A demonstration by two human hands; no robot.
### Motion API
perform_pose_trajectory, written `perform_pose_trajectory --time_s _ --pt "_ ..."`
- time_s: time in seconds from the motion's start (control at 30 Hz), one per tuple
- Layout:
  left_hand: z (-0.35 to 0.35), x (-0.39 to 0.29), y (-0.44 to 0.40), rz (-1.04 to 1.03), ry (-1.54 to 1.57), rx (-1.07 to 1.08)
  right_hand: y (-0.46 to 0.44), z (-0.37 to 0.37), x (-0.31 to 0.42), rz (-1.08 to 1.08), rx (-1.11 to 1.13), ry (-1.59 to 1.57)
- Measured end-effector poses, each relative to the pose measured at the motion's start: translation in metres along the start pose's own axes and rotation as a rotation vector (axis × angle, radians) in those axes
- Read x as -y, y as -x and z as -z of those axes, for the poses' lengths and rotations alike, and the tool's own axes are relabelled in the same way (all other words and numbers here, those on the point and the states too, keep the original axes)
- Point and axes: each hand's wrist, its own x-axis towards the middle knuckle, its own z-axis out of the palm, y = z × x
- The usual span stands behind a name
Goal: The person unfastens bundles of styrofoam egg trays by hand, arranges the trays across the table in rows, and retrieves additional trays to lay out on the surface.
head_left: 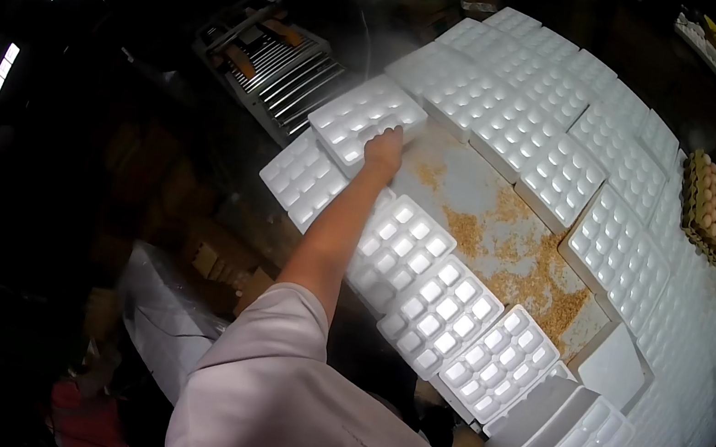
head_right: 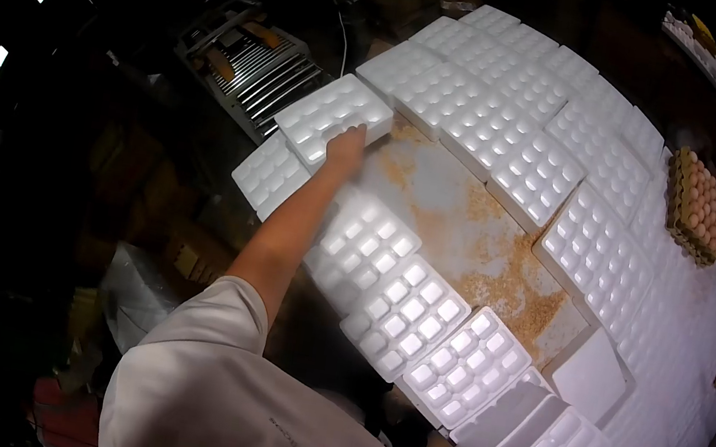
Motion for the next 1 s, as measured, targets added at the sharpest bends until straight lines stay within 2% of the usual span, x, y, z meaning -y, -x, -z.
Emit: perform_pose_trajectory --time_s 0.1,0.17,0.23,0.33,0.37,0.43,0.47,0.5,0.53,0.57,0.63,0.7,0.73,0.77,0.83,0.9,0.93,0.97,1.0 --pt "-0.012 0.012 -0.032 0.026 0.014 0.006 0.02 0.027 0.11 -0.264 0.142 0.106" --pt "-0.025 0.017 -0.054 0.043 0.029 0.014 0.016 0.024 0.123 -0.275 0.11 0.171" --pt "-0.043 0.022 -0.075 0.058 0.038 0.021 0.022 0.02 0.098 -0.226 0.07 0.229" --pt "-0.069 0.031 -0.099 0.076 0.038 0.051 0.02 0.007 -0.052 -0.146 -0.013 -0.28" --pt "-0.066 0.03 -0.102 0.079 0.035 0.077 0.023 0.004 -0.069 -0.127 -0.064 -0.46" --pt "-0.073 0.03 -0.106 0.08 0.023 0.086 0.026 0.002 -0.065 -0.125 -0.043 -0.485" --pt "-0.079 0.032 -0.11 0.077 0.013 0.067 0.027 0.003 -0.053 -0.121 -0.032 -0.499" --pt "-0.086 0.035 -0.11 0.076 0.001 0.052 0.028 0.004 -0.04 -0.193 -0.028 -0.352" --pt "-0.084 0.035 -0.107 0.093 0.02 0.081 0.027 0.003 0.016 -0.264 -0.023 -0.202" --pt "-0.08 0.035 -0.096 0.045 0.074 0.018 0.023 0.004 0.05 -0.334 -0.015 -0.052" --pt "-0.065 0.037 -0.061 -0.046 0.177 -0.113 0.017 0.02 0.073 -0.477 -0.022 -0.011" --pt "-0.046 0.049 -0.015 -0.03 0.214 -0.189 0.017 0.021 0.11 -0.542 -0.067 0.062" --pt "-0.038 0.058 0.013 0.063 0.179 -0.23 0.019 0.015 0.074 -0.057 -0.337 0.281" --pt "-0.033 0.066 0.041 0.157 0.143 -0.273 0.01 0.021 0.057 0.05 -0.457 0.189" --pt "-0.044 0.083 0.086 0.376 0.025 -0.141 -0.018 0.044 0.058 0.182 -0.573 0.492" --pt "-0.059 0.087 0.113 0.36 0.06 -0.003 -0.048 0.026 0.184 0.029 -0.367 -0.439" --pt "-0.067 0.088 0.123 0.35 0.074 0.065 -0.067 0.008 0.22 0.187 -0.255 -0.445" --pt "-0.078 0.086 0.128 0.331 0.067 -0.048 -0.08 -0.02 0.28 0.222 -0.119 -0.596" --pt "-0.081 0.084 0.129 0.332 0.056 -0.059 -0.101 -0.057 0.314 0.262 0.031 -0.628"
